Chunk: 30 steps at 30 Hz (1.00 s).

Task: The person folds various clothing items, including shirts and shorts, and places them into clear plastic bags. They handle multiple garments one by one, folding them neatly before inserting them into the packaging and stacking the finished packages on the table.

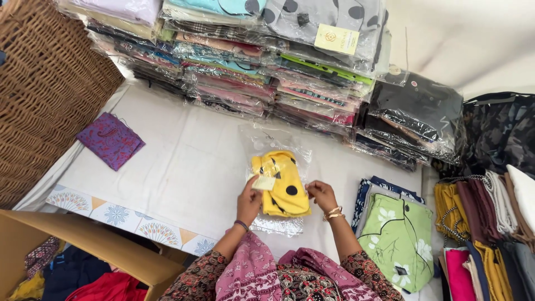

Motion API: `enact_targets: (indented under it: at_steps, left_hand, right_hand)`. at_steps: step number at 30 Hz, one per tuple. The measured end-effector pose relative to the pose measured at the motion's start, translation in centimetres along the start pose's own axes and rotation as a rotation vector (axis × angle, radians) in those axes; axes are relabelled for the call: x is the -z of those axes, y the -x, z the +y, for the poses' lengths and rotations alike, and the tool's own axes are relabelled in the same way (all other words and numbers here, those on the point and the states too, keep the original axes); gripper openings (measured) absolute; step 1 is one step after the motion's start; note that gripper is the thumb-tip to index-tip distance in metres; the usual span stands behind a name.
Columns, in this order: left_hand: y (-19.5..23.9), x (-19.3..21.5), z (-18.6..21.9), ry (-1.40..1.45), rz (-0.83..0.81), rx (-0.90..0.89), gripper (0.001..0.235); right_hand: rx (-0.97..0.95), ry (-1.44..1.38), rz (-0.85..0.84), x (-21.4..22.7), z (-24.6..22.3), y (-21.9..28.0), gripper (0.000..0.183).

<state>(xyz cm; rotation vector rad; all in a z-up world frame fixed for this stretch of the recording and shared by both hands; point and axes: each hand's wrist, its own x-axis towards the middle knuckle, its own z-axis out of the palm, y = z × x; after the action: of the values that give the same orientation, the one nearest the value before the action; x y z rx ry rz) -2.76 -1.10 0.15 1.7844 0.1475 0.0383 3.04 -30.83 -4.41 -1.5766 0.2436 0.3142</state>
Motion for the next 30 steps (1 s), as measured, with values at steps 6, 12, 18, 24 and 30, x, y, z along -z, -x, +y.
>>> enact_targets:
  at_steps: [6,12,18,24,30]
  left_hand:
    - [-3.7,4.8,10.1,0.594,0.071,0.316,0.045]
    - [-4.8,8.0,16.5,0.801,0.060,0.178,0.038]
    - [-4.3,10.0,20.2,0.778,0.059,0.079,0.038]
    - [-6.3,10.5,19.7,0.674,0.050,-0.044,0.031]
    - [0.6,7.9,18.5,0.390,0.159,-0.305,0.027]
  right_hand:
    - [-0.016,-0.174,-0.028,-2.5,-10.8,0.8,0.010]
    - [0.185,-0.236,-0.022,-6.3,-20.2,2.9,0.049]
    - [0.246,-0.314,-0.060,-7.6,-24.2,3.4,0.046]
    - [0.207,-0.187,-0.088,-7.9,-26.2,2.2,0.035]
    - [0.564,-0.269,-0.215,-4.0,-24.1,4.0,0.034]
